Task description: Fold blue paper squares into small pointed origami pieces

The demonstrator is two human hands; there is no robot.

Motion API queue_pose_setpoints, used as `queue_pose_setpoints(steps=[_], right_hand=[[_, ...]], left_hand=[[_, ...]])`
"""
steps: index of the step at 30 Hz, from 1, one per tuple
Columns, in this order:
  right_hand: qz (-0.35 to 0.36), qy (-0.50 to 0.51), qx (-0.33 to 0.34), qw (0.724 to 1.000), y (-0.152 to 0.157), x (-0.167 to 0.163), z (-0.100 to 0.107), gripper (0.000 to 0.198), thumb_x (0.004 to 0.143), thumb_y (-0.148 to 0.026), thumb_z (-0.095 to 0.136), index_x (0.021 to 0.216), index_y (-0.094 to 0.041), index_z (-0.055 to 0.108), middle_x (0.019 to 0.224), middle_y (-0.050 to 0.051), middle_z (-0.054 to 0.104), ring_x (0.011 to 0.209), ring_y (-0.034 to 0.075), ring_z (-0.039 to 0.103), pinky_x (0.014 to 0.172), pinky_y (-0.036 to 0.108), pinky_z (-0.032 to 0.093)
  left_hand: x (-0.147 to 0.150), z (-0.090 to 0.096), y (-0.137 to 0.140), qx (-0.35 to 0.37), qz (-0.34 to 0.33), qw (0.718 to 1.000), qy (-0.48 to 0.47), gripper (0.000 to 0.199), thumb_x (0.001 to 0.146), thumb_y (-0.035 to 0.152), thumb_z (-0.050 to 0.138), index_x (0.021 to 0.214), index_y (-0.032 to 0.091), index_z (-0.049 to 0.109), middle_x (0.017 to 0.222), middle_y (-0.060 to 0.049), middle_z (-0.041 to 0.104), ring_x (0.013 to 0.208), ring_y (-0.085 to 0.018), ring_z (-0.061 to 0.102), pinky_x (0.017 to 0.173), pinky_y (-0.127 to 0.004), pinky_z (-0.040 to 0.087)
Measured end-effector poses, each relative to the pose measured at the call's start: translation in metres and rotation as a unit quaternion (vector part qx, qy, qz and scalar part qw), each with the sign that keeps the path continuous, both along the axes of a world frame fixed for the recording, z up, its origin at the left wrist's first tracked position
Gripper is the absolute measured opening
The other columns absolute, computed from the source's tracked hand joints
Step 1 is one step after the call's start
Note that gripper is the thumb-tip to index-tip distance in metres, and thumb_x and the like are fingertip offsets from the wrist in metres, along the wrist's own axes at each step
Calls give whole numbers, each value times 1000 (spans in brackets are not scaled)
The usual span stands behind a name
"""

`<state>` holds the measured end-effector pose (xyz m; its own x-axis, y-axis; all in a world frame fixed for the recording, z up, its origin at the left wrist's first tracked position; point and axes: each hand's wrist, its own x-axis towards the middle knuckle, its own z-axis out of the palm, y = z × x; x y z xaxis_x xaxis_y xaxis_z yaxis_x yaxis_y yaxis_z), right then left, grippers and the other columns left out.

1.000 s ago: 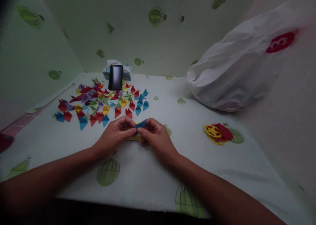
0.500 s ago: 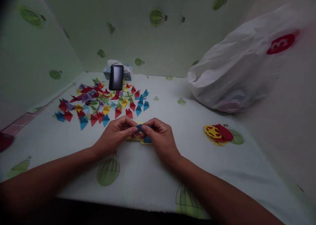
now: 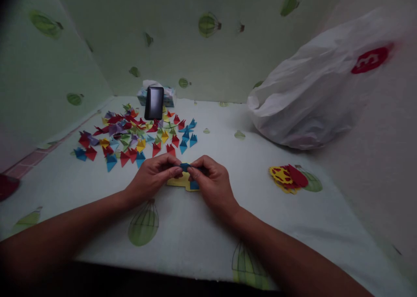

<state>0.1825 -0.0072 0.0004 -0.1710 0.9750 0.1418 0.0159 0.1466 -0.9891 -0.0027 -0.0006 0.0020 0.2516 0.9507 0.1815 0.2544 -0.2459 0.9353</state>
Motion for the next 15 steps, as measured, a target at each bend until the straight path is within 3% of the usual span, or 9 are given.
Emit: queue_pose_setpoints(steps=[11, 15], right_hand=[[38, -45, 6, 998, 6, 0, -1, 16, 82, -34, 71, 84, -19, 65, 76, 1, 63, 69, 15, 57, 63, 28, 46], [41, -88, 32, 995, 6, 2, -1, 11, 83, -31, 69, 84, -20, 67, 77, 1, 65, 70, 15, 58, 64, 28, 45]], left_hand=[[-4, 5, 3, 148, -36, 984, 88, 14, 88, 17, 59, 75, 18, 60, 84, -5, 68, 78, -16, 62, 73, -29, 46], [-5, 6, 3, 164, -61, 979, 107, 13, 88, 15, 57, 76, 19, 60, 86, -6, 70, 79, -17, 63, 74, -30, 47]])
